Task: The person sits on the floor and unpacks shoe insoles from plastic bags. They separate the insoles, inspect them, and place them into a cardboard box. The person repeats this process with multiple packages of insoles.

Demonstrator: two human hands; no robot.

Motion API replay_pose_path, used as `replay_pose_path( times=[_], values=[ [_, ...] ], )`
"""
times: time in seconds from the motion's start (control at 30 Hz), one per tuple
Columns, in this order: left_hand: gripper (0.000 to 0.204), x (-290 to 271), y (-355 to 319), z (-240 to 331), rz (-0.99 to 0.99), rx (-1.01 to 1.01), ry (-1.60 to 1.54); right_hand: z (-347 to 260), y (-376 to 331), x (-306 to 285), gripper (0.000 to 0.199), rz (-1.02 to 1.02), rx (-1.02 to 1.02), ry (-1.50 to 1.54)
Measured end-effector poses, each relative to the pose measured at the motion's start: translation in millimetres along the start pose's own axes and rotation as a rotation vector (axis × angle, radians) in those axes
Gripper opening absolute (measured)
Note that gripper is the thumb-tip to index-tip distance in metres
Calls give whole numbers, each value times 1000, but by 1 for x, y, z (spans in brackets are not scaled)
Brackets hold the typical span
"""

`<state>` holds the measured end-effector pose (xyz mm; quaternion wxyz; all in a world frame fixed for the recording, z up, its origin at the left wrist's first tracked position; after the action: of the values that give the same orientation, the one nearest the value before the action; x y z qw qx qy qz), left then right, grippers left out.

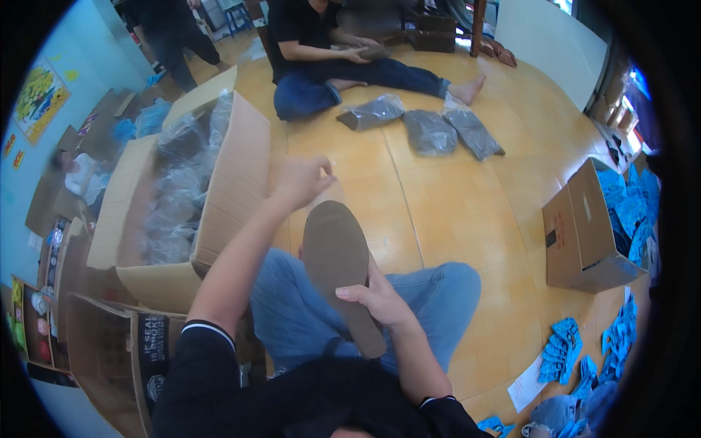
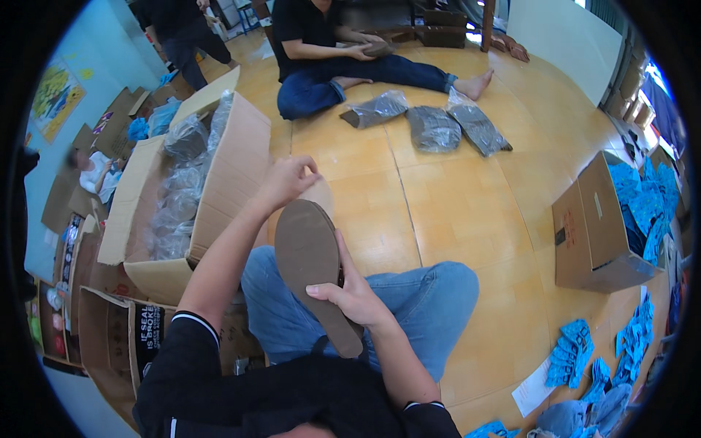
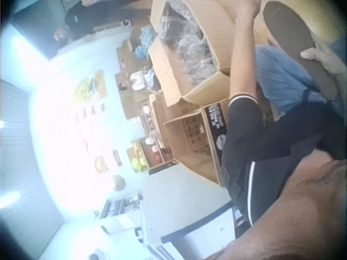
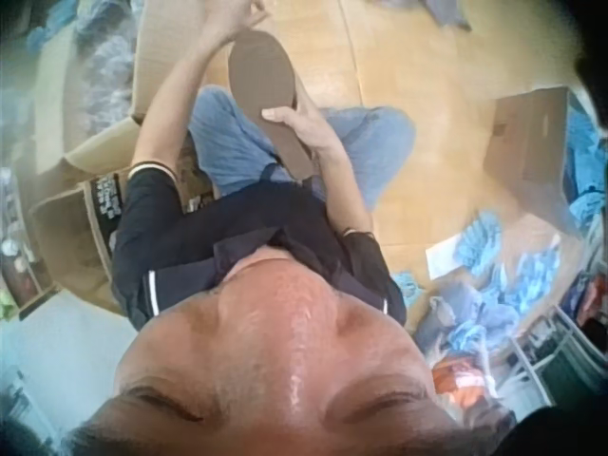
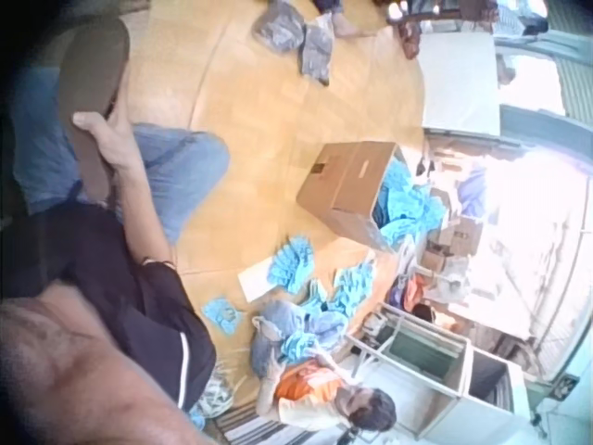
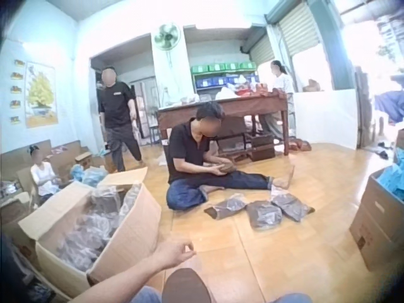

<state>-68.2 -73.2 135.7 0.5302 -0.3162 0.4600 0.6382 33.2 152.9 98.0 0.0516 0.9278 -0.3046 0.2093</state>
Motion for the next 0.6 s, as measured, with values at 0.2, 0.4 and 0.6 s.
replay_pose_path(
  times=[0.2, 0.4, 0.6],
  values=[
    [31, -7, -4, 7, -310, 98, -298, 0, 19, -7, 105, 77, -44, -67],
    [34, -3, -17, 23, -394, 35, -352, 15, 13, -13, 104, 208, 24, -121],
    [34, -8, -27, 41, -350, 52, -480, 37, 12, -14, 104, 202, 149, -32]
  ],
)
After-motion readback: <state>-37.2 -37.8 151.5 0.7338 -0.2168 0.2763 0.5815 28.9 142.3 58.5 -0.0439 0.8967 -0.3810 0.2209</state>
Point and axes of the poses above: each hand's wrist, its own y-axis towards the middle knuckle, its own x-axis out of the palm, z = x × y, the point moved 4 cm from there along y, towards the middle knuckle, and after that the axes turned 5 degrees about x, right-handed, at the moved point
